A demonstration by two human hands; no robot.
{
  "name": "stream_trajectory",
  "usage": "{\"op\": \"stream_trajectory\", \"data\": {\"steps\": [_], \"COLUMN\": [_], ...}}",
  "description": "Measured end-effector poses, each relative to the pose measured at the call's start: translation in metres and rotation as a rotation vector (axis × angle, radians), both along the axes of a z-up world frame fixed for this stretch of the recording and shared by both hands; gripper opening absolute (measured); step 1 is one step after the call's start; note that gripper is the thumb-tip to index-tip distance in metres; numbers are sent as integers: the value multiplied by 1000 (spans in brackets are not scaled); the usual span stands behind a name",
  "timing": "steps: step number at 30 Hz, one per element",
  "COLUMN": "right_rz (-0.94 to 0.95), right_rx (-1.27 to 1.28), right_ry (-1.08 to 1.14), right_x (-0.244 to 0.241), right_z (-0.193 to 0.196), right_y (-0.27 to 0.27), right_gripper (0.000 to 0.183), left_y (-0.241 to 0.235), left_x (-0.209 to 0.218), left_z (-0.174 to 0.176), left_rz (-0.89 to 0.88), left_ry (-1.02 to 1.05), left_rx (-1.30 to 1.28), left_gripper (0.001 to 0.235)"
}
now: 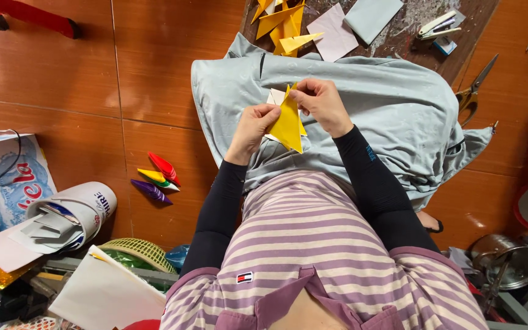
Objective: Folding pieces of colored paper into origami shapes.
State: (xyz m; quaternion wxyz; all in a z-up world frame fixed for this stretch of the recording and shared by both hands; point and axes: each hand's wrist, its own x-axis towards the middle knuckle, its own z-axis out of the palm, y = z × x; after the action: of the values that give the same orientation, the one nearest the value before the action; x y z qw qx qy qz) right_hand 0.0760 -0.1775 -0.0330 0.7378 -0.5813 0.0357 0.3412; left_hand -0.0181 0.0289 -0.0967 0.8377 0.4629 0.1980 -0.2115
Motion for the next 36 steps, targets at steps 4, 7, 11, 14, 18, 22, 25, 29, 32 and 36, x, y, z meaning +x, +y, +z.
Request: {"op": "stream_trajectory", "data": {"steps": [4, 7, 11, 14, 18, 22, 25, 29, 32, 36], "right_rz": [4, -1, -4, 0, 31, 53, 22, -44, -80, -141], "right_rx": [-12, -31, -66, -73, -77, -82, -73, -97, -104, -116], "right_ry": [-5, -17, -59, -73, -100, -142, -157, -150, -137, -125], "right_x": [0, -1, -2, -3, -3, -5, -1, 6, 10, 14], "right_z": [3, 1, 0, 0, 0, -8, -10, -6, 1, 1], "right_y": [2, 1, 2, 3, 7, 5, 2, -5, -10, -14], "right_gripper": [11, 11, 12, 12, 11, 10, 9, 10, 10, 12], "left_y": [-5, -8, -10, -12, -15, -16, -12, -2, 2, 6], "left_x": [6, 10, 13, 17, 19, 17, 17, 16, 15, 14], "left_z": [21, 35, 45, 57, 49, 49, 50, 56, 53, 50], "left_rz": [9, 3, -31, -40, -10, 10, 15, 2, -7, 5], "left_ry": [4, -14, -44, -73, -144, -186, -151, -99, -26, -49], "left_rx": [38, 89, 205, 277, 330, 421, 332, 292, 280, 253], "left_gripper": [26, 25, 22, 22, 21, 20, 18, 14, 12, 10]}}
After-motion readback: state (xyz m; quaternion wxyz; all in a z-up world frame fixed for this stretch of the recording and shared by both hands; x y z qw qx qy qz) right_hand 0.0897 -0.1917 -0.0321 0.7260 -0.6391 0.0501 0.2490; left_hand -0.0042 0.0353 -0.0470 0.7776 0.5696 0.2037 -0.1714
